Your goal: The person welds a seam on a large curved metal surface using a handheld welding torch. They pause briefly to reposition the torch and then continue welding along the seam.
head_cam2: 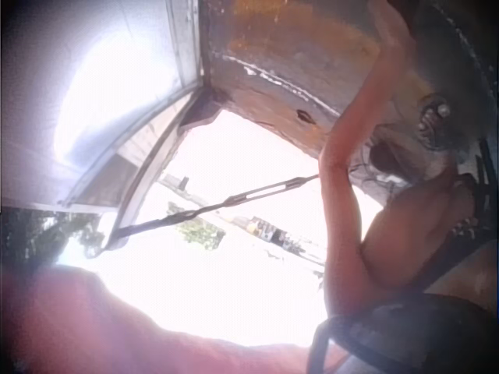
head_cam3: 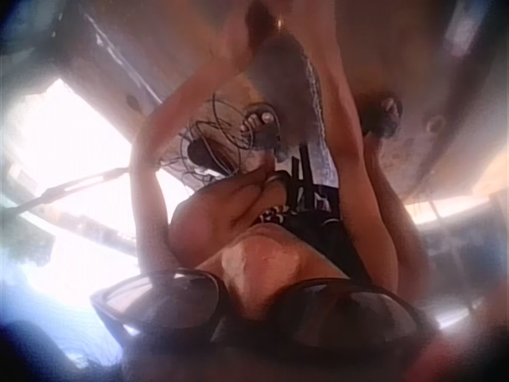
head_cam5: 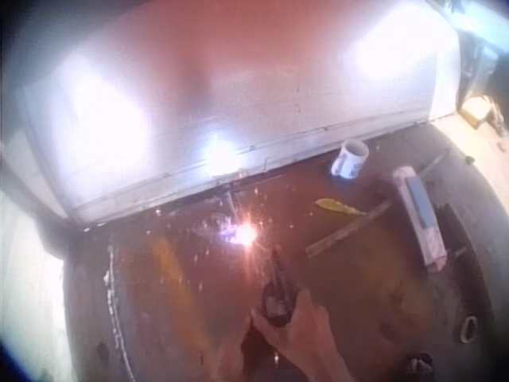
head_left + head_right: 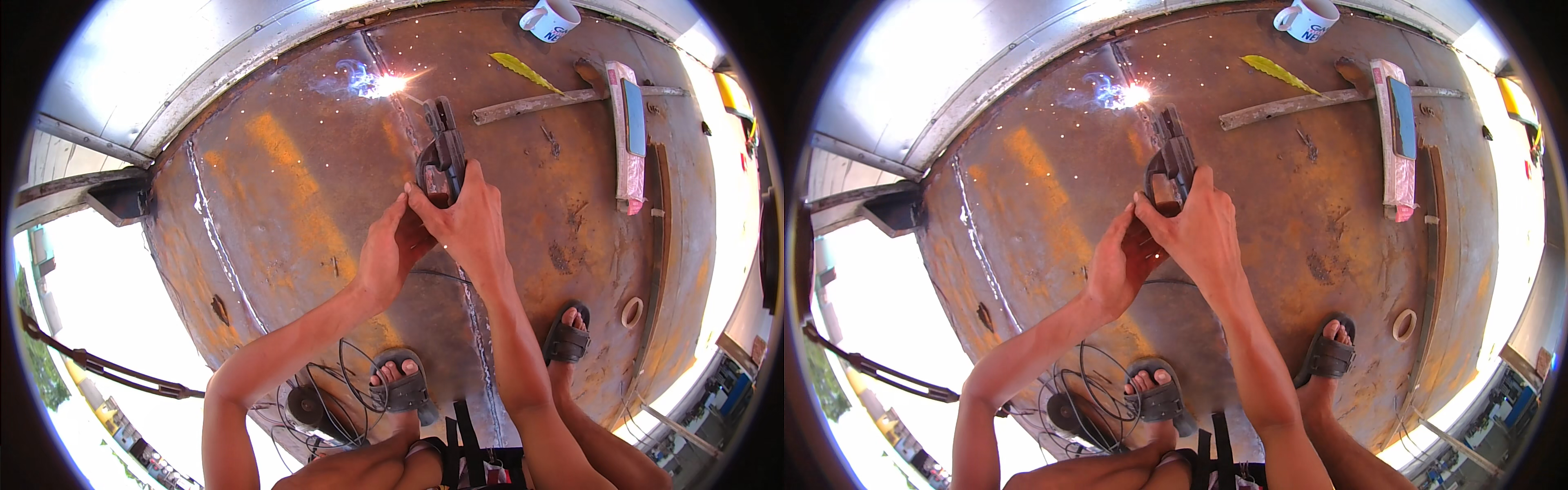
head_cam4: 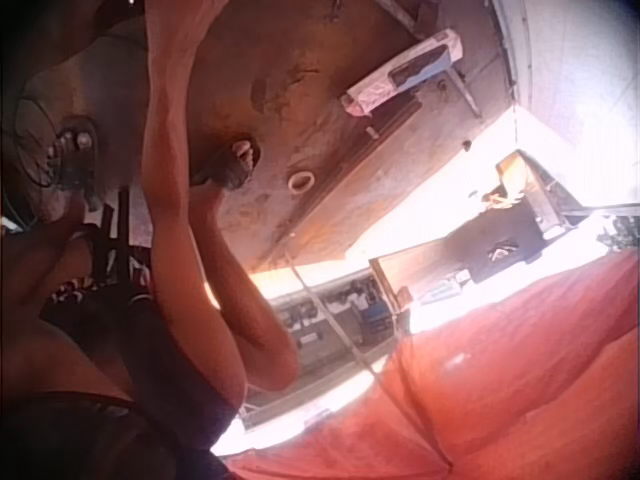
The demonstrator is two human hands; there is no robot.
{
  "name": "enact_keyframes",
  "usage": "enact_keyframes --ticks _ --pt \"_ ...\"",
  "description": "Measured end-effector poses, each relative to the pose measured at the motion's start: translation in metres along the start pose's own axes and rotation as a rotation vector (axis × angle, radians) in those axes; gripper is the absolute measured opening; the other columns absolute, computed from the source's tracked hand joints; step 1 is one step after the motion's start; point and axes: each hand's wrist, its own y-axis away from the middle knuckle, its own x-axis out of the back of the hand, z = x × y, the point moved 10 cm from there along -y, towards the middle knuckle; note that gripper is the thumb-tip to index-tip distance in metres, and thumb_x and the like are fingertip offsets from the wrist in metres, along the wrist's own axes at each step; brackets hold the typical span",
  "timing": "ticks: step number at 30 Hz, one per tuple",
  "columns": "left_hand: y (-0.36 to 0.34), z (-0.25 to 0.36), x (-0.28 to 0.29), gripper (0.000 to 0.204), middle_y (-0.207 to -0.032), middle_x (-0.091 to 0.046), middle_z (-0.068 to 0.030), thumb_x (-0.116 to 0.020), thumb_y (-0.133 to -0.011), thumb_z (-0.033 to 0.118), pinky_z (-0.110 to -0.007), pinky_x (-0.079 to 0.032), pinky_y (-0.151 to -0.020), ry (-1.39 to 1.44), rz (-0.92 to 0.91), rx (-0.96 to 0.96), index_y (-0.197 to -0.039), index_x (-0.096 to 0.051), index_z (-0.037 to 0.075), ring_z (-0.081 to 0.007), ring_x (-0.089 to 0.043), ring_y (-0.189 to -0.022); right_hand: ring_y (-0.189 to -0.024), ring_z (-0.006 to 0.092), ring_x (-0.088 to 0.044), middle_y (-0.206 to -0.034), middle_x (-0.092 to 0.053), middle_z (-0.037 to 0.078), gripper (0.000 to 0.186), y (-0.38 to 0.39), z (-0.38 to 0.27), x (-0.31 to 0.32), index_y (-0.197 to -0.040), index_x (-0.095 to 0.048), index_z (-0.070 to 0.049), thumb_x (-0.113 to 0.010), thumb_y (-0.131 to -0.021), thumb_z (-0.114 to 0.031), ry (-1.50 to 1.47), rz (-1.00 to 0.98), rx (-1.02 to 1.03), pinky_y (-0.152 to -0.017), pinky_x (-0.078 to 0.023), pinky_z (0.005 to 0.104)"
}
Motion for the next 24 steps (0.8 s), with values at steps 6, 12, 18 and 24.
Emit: enact_keyframes --ticks 6,12,18,24 --pt "-0.0018 -0.0018 0.0018 0.054 -0.145 -0.064 -0.0099 -0.037 -0.117 0.044 -0.043 -0.044 -0.118 0.007 -0.007 0.000 -0.146 -0.057 0.003 -0.0234 -0.060 -0.135 -0.074 0.0473 -0.074 -0.075 -0.069 0.030 0.060 -0.0001 -0.0012 0.0008 -0.095 -0.055 0.009 -0.089 -0.083 -0.039 0.010 0.007 -0.001 -0.066 -0.058 0.0491" --pt "-0.0005 -0.0006 -0.0003 0.055 -0.144 -0.065 -0.0094 -0.035 -0.118 0.043 -0.042 -0.044 -0.118 -0.009 -0.019 -0.002 -0.145 -0.059 0.002 -0.0230 -0.060 -0.134 -0.073 0.0475 -0.074 -0.075 -0.069 0.030 0.060 0.0000 -0.0006 0.0004 -0.096 -0.055 0.009 -0.089 -0.083 -0.039 0.008 0.007 -0.002 -0.066 -0.058 0.0492" --pt "0.0002 -0.0002 -0.0005 0.054 -0.145 -0.064 -0.0101 -0.035 -0.118 0.043 -0.043 -0.043 -0.118 -0.010 -0.012 -0.003 -0.145 -0.058 0.003 -0.0234 -0.060 -0.135 -0.074 0.0480 -0.074 -0.075 -0.070 0.030 0.060 -0.0003 -0.0002 0.0004 -0.096 -0.055 0.009 -0.089 -0.084 -0.039 0.010 0.007 -0.001 -0.066 -0.058 0.0495" --pt "-0.0011 -0.0014 -0.0001 0.053 -0.148 -0.063 -0.0117 -0.036 -0.117 0.044 -0.045 -0.042 -0.120 0.008 -0.016 -0.001 -0.146 -0.057 0.004 -0.0250 -0.058 -0.137 -0.076 0.0487 -0.074 -0.077 -0.070 0.031 0.061 -0.0008 -0.0001 -0.0003 -0.097 -0.054 0.009 -0.088 -0.084 -0.039 0.010 0.011 0.011 -0.067 -0.058 0.0501"
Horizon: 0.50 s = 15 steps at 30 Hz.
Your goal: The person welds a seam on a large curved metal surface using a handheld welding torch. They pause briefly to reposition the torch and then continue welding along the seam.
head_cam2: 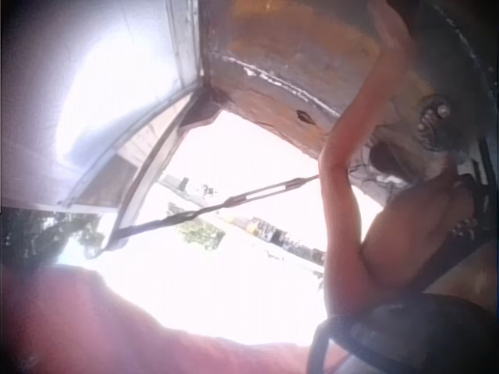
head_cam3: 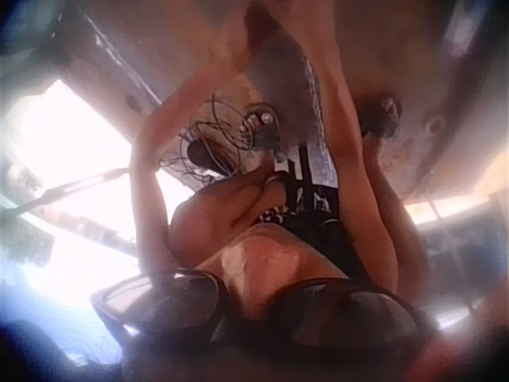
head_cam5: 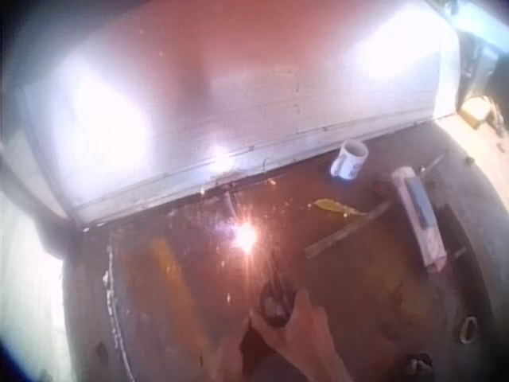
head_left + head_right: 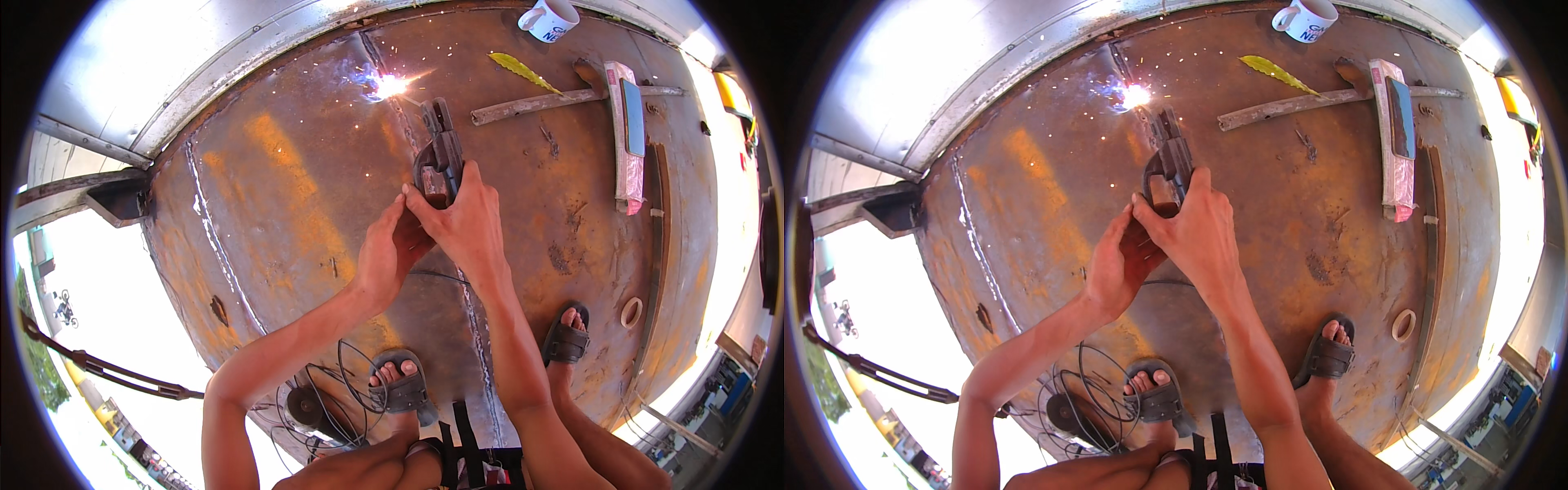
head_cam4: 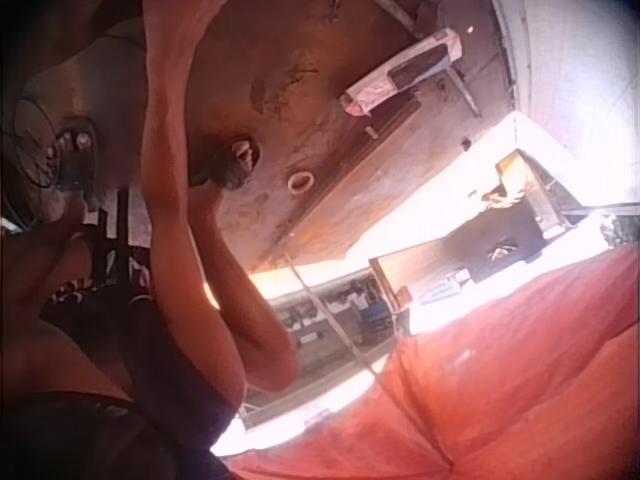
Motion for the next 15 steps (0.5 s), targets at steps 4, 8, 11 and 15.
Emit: enact_keyframes --ticks 4,8,11,15 --pt "0.0002 0.0006 -0.0007 0.053 -0.148 -0.063 -0.0121 -0.036 -0.117 0.044 -0.045 -0.042 -0.120 0.005 -0.004 -0.001 -0.146 -0.057 0.004 -0.0253 -0.058 -0.138 -0.076 0.0491 -0.074 -0.077 -0.070 0.031 0.061 0.0000 0.0026 -0.0020 -0.097 -0.054 0.009 -0.089 -0.083 -0.039 -0.004 -0.007 -0.004 -0.067 -0.058 0.0506" --pt "0.0009 0.0008 0.0000 0.053 -0.148 -0.063 -0.0119 -0.036 -0.117 0.044 -0.045 -0.042 -0.120 0.000 0.010 0.003 -0.146 -0.056 0.004 -0.0250 -0.058 -0.138 -0.076 0.0493 -0.074 -0.077 -0.070 0.030 0.061 -0.0001 0.0025 -0.0017 -0.097 -0.054 0.009 -0.089 -0.083 -0.040 -0.004 0.000 -0.004 -0.067 -0.058 0.0509" --pt "0.0008 0.0004 0.0003 0.053 -0.148 -0.063 -0.0117 -0.036 -0.117 0.044 -0.044 -0.042 -0.119 -0.008 0.015 0.011 -0.146 -0.057 0.004 -0.0247 -0.059 -0.137 -0.077 0.0493 -0.074 -0.077 -0.071 0.030 0.061 -0.0001 0.0027 -0.0020 -0.097 -0.054 0.009 -0.089 -0.083 -0.040 -0.004 -0.002 -0.001 -0.068 -0.058 0.0510" --pt "0.0003 0.0005 -0.0003 0.053 -0.148 -0.063 -0.0116 -0.036 -0.117 0.043 -0.044 -0.042 -0.119 -0.005 -0.002 0.003 -0.145 -0.057 0.004 -0.0246 -0.059 -0.137 -0.077 0.0494 -0.074 -0.077 -0.070 0.031 0.061 0.0001 0.0024 -0.0018 -0.097 -0.054 0.009 -0.088 -0.083 -0.040 -0.002 0.001 0.003 -0.068 -0.058 0.0509"
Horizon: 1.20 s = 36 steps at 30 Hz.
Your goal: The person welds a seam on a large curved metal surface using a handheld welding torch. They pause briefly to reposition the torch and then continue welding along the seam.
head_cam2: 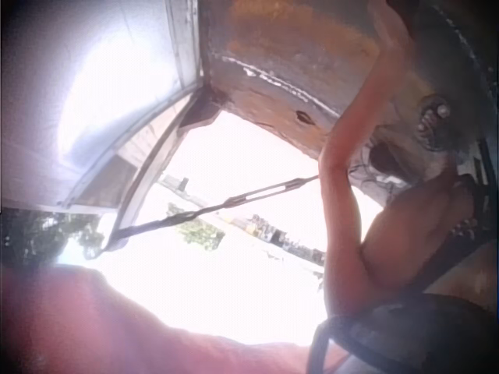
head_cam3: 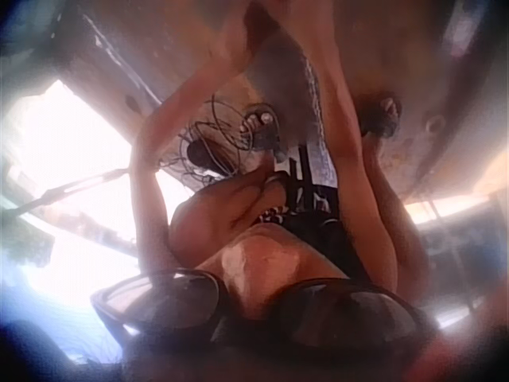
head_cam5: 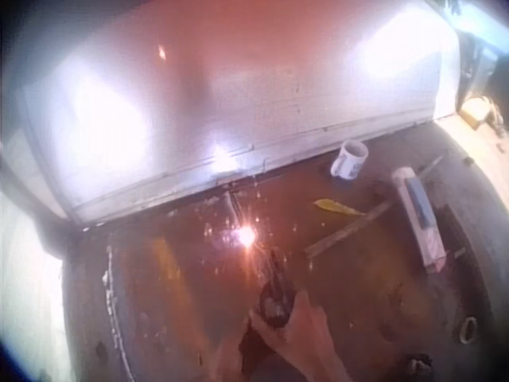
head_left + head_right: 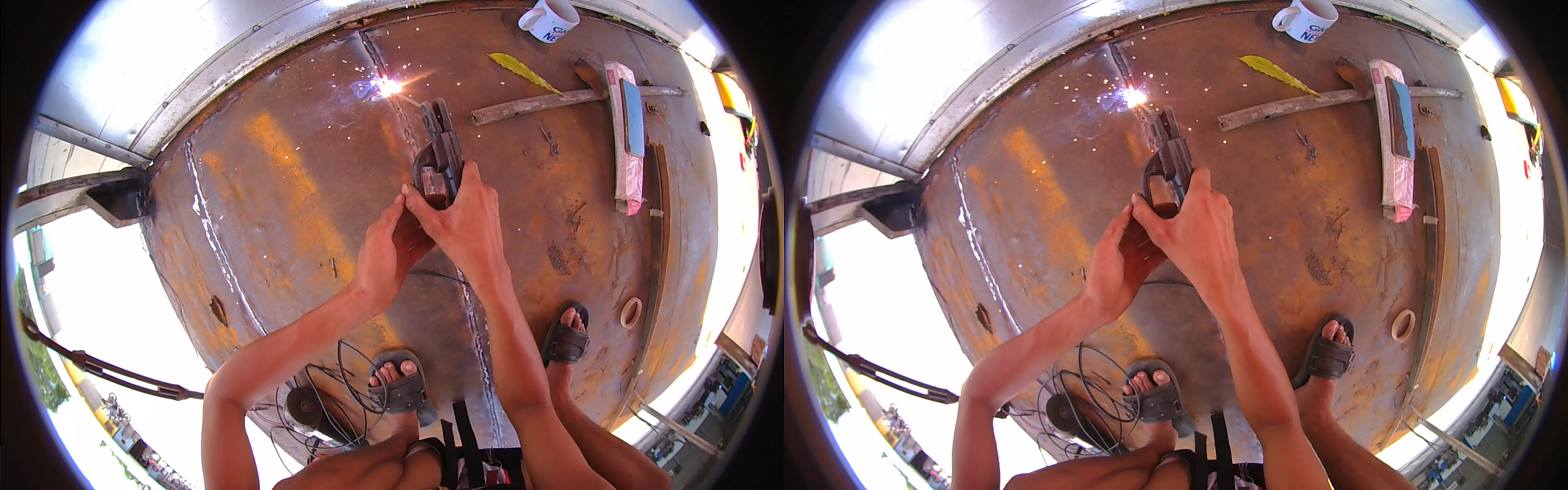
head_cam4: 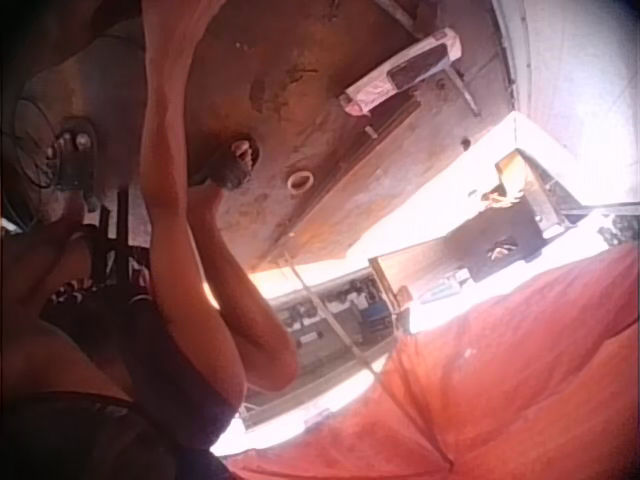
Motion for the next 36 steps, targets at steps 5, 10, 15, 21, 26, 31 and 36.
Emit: enact_keyframes --ticks 5,10,15,21,26,31,36 --pt "-0.0003 -0.0010 0.0002 0.052 -0.147 -0.064 -0.0114 -0.036 -0.117 0.043 -0.044 -0.042 -0.119 0.011 -0.014 0.000 -0.146 -0.057 0.005 -0.0246 -0.059 -0.136 -0.077 0.0497 -0.074 -0.077 -0.070 0.031 0.061 -0.0011 0.0027 -0.0020 -0.096 -0.054 0.009 -0.088 -0.083 -0.040 -0.006 -0.014 -0.015 -0.068 -0.058 0.0512" --pt "-0.0004 -0.0011 0.0018 0.052 -0.147 -0.064 -0.0114 -0.036 -0.117 0.043 -0.044 -0.043 -0.119 0.019 0.004 -0.004 -0.145 -0.057 0.005 -0.0248 -0.059 -0.136 -0.078 0.0506 -0.074 -0.077 -0.070 0.032 0.062 -0.0007 0.0024 -0.0016 -0.096 -0.054 0.010 -0.088 -0.083 -0.041 0.006 -0.005 -0.015 -0.068 -0.058 0.0513" --pt "0.0003 -0.0009 0.0004 0.052 -0.147 -0.064 -0.0116 -0.037 -0.117 0.044 -0.045 -0.043 -0.119 0.012 -0.001 -0.007 -0.145 -0.057 0.005 -0.0250 -0.059 -0.136 -0.077 0.0507 -0.074 -0.076 -0.069 0.033 0.062 -0.0004 0.0029 -0.0013 -0.095 -0.054 0.010 -0.088 -0.083 -0.041 0.014 -0.013 -0.027 -0.067 -0.058 0.0506" --pt "0.0006 -0.0003 -0.0002 0.052 -0.147 -0.064 -0.0122 -0.036 -0.117 0.044 -0.045 -0.043 -0.119 0.016 0.000 -0.008 -0.145 -0.058 0.005 -0.0253 -0.059 -0.136 -0.076 0.0502 -0.074 -0.076 -0.069 0.033 0.062 -0.0001 0.0016 -0.0011 -0.095 -0.054 0.010 -0.088 -0.083 -0.041 0.013 -0.012 -0.017 -0.067 -0.058 0.0505" --pt "0.0009 -0.0005 -0.0012 0.052 -0.147 -0.064 -0.0124 -0.036 -0.117 0.043 -0.044 -0.043 -0.119 0.016 0.002 0.000 -0.145 -0.057 0.004 -0.0253 -0.059 -0.137 -0.076 0.0503 -0.074 -0.076 -0.069 0.032 0.062 0.0001 0.0019 -0.0009 -0.095 -0.054 0.010 -0.088 -0.084 -0.041 0.004 -0.016 -0.022 -0.067 -0.058 0.0503" --pt "0.0026 0.0013 -0.0022 0.053 -0.147 -0.064 -0.0125 -0.035 -0.117 0.043 -0.045 -0.042 -0.119 0.007 0.004 -0.006 -0.146 -0.057 0.004 -0.0255 -0.059 -0.136 -0.076 0.0502 -0.074 -0.076 -0.069 0.032 0.061 0.0003 0.0012 -0.0007 -0.094 -0.054 0.009 -0.088 -0.084 -0.041 0.006 -0.016 -0.017 -0.067 -0.058 0.0504" --pt "0.0015 -0.0003 -0.0014 0.054 -0.147 -0.064 -0.0123 -0.034 -0.117 0.043 -0.045 -0.042 -0.118 0.001 -0.009 -0.003 -0.147 -0.057 0.004 -0.0253 -0.059 -0.136 -0.077 0.0500 -0.074 -0.076 -0.070 0.032 0.061 0.0002 0.0029 -0.0025 -0.095 -0.054 0.009 -0.088 -0.083 -0.041 0.002 -0.026 -0.025 -0.067 -0.058 0.0507"
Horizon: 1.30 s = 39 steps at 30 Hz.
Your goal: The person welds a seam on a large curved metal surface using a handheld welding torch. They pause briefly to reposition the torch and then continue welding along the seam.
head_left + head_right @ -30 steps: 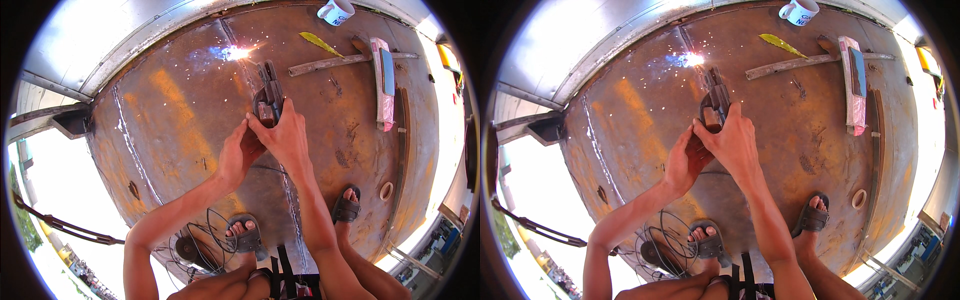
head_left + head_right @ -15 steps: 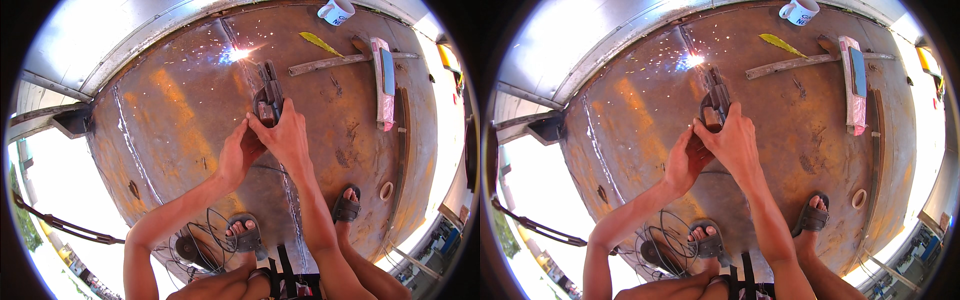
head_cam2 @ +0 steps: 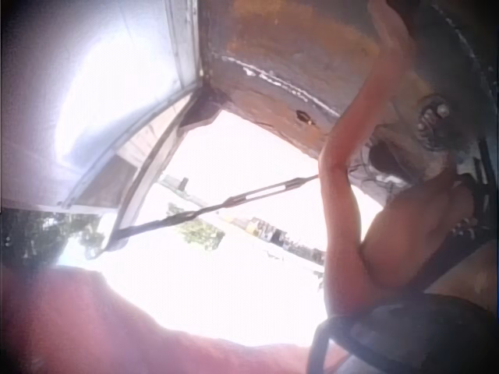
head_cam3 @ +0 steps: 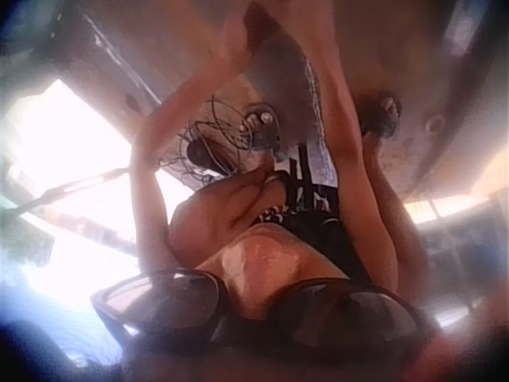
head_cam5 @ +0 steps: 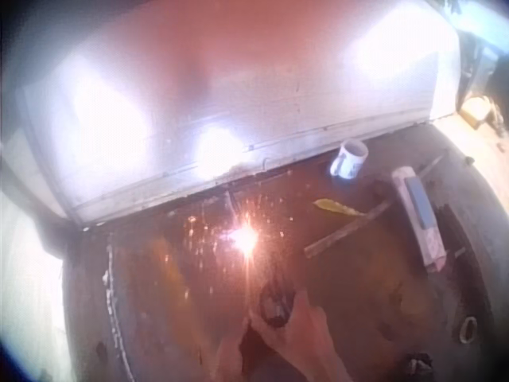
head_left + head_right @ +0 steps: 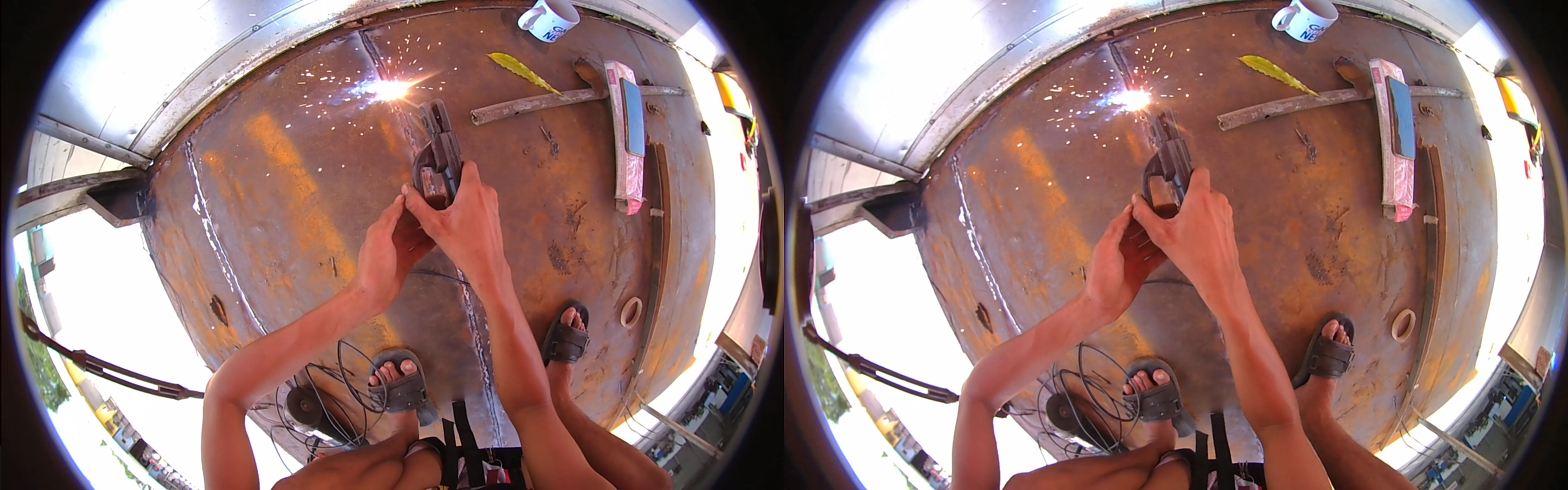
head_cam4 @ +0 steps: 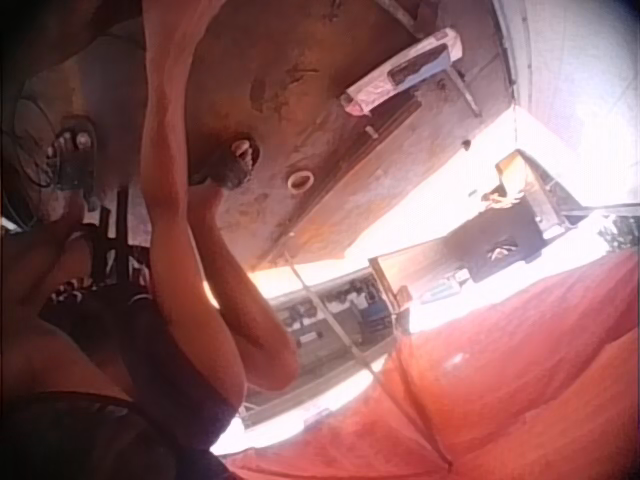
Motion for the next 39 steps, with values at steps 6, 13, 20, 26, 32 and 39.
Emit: enact_keyframes --ticks 6,13,20,26,32,39 --pt "-0.0003 -0.0011 0.0014 0.052 -0.146 -0.064 -0.0109 -0.035 -0.117 0.042 -0.045 -0.043 -0.117 0.002 0.005 0.006 -0.146 -0.058 0.005 -0.0248 -0.060 -0.135 -0.077 0.0498 -0.074 -0.077 -0.070 0.032 0.062 0.0002 0.0002 0.0003 -0.095 -0.055 0.009 -0.088 -0.083 -0.041 0.014 0.008 0.003 -0.068 -0.058 0.0508" --pt "0.0017 0.0009 -0.0007 0.054 -0.145 -0.065 -0.0112 -0.034 -0.118 0.042 -0.044 -0.042 -0.119 -0.002 0.025 0.013 -0.145 -0.058 0.003 -0.0245 -0.059 -0.135 -0.076 0.0497 -0.074 -0.076 -0.069 0.032 0.062 0.0005 0.0000 0.0003 -0.095 -0.055 0.009 -0.088 -0.083 -0.041 0.020 0.009 0.006 -0.067 -0.058 0.0503" --pt "0.0013 0.0002 -0.0008 0.053 -0.145 -0.065 -0.0116 -0.033 -0.118 0.042 -0.044 -0.042 -0.119 0.000 0.010 0.010 -0.145 -0.059 0.003 -0.0247 -0.060 -0.135 -0.075 0.0490 -0.074 -0.076 -0.069 0.031 0.061 0.0007 0.0015 -0.0010 -0.095 -0.054 0.009 -0.088 -0.084 -0.041 0.012 0.010 0.011 -0.066 -0.058 0.0499" --pt "0.0002 -0.0018 0.0007 0.053 -0.145 -0.066 -0.0117 -0.034 -0.118 0.042 -0.044 -0.043 -0.119 0.013 0.010 0.011 -0.144 -0.059 0.004 -0.0245 -0.060 -0.135 -0.075 0.0492 -0.074 -0.075 -0.069 0.031 0.061 0.0011 0.0002 0.0000 -0.095 -0.055 0.009 -0.088 -0.084 -0.041 0.027 0.009 0.002 -0.067 -0.058 0.0503" --pt "-0.0007 -0.0031 0.0026 0.054 -0.145 -0.065 -0.0113 -0.035 -0.118 0.043 -0.044 -0.043 -0.118 0.019 0.020 0.015 -0.144 -0.059 0.003 -0.0243 -0.060 -0.135 -0.075 0.0491 -0.074 -0.075 -0.069 0.031 0.062 0.0012 0.0008 -0.0003 -0.095 -0.055 0.009 -0.088 -0.084 -0.042 0.037 0.006 -0.003 -0.067 -0.058 0.0508" --pt "-0.0010 -0.0042 0.0029 0.054 -0.147 -0.064 -0.0119 -0.034 -0.117 0.043 -0.044 -0.042 -0.119 0.014 0.008 0.014 -0.145 -0.058 0.003 -0.0251 -0.059 -0.136 -0.074 0.0489 -0.074 -0.074 -0.068 0.031 0.061 0.0012 0.0004 -0.0002 -0.095 -0.055 0.009 -0.088 -0.084 -0.042 0.028 0.013 0.003 -0.066 -0.058 0.0502"
